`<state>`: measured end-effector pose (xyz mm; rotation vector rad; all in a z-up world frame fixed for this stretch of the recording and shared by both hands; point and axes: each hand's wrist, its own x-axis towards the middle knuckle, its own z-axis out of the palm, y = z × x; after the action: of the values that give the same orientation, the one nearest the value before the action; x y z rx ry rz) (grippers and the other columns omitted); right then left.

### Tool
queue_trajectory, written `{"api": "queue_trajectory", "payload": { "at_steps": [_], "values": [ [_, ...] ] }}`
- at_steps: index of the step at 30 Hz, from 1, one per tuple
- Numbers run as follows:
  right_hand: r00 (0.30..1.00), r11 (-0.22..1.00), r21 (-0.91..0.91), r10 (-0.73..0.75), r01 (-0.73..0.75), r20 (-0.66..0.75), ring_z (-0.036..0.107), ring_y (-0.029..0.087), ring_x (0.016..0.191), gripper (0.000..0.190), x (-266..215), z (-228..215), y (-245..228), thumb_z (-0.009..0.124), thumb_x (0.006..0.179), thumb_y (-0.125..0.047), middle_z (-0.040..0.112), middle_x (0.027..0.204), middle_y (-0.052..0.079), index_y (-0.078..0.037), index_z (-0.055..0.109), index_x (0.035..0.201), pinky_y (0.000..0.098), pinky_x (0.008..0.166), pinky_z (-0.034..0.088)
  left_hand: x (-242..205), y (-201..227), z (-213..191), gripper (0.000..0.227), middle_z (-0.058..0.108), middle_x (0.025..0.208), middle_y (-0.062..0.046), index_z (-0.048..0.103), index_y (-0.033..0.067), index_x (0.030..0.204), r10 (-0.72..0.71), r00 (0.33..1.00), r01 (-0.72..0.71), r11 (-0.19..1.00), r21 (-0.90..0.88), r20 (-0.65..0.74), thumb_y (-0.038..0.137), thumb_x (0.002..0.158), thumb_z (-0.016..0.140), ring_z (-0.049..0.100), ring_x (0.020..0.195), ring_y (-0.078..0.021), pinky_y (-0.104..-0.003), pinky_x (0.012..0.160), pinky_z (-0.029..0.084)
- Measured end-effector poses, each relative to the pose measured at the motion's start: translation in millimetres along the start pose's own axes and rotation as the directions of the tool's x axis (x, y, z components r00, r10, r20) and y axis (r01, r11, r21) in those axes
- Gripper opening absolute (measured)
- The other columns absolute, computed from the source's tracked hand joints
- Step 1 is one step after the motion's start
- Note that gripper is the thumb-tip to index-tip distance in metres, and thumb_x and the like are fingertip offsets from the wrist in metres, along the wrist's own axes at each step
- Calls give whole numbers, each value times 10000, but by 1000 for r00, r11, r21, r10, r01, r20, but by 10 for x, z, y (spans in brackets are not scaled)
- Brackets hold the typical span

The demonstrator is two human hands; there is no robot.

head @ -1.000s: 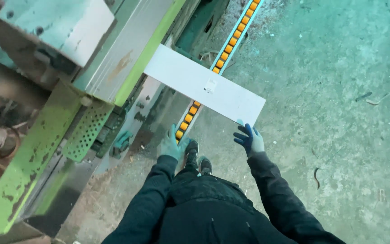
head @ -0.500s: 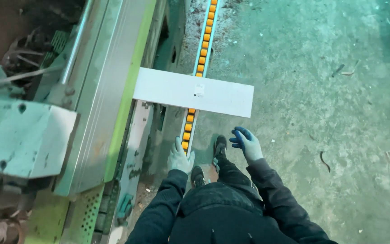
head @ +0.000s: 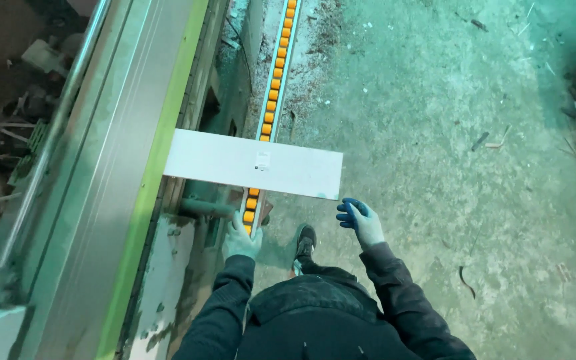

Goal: Feeding wooden panels into an edge banding machine to apply finish to the edges and then retrieving them.

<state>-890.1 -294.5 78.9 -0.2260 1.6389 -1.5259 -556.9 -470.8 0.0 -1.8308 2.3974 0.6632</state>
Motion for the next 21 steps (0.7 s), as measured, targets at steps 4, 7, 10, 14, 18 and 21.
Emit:
{"api": "queue_trajectory", "payload": {
  "at_steps": [4,7,10,14,18,21],
  "values": [
    [997,995,-56,-75,77,22,857,493,1119,487,728,-158,-380,811,1160,-309,833,1292,347,43,759,1493,599,908,718,492,153,133,1128,632,1557,-177,278,174,1848,-65,998,65,998,14,18,795,992,672,758,1371,-421,-581,1029,700],
    [992,989,-83,-116,120,53,846,475,1143,487,1064,-302,-613,804,1169,-321,830,1286,335,36,755,1496,599,939,706,593,314,-12,1056,622,1575,-158,308,188,1818,-124,990,126,992,-28,62,738,1013,713,741,1397,-440,-611,1085,679],
    [989,986,-81,-142,145,41,849,484,1144,492,1166,-414,-895,800,1171,-319,828,1294,348,40,758,1505,600,947,704,730,453,-122,1035,621,1610,-203,327,167,1802,-120,988,127,990,-67,97,708,1013,722,735,1421,-485,-644,1124,667],
    [997,998,24,-62,63,-39,851,457,1114,488,1241,-568,-866,785,1171,-312,833,1282,335,52,755,1495,583,934,705,1073,518,-64,1053,644,1599,-185,336,202,1788,-140,984,143,989,-20,111,768,985,715,766,1389,-464,-614,1108,682],
    [995,993,94,81,-76,-53,827,549,1198,520,1368,-789,-547,773,1183,-342,810,1349,377,50,737,1523,653,988,691,1398,854,-245,1009,641,1616,-195,354,181,1777,-144,984,148,988,-32,103,714,1001,718,766,1391,-480,-629,1121,673],
    [988,990,108,105,-93,-110,832,542,1176,541,1451,-753,-578,773,1168,-350,817,1325,378,61,733,1518,662,975,689,1815,1221,-495,972,637,1631,-206,338,180,1773,-117,985,124,991,-55,128,654,1018,725,757,1400,-486,-630,1126,670]
  ]
}}
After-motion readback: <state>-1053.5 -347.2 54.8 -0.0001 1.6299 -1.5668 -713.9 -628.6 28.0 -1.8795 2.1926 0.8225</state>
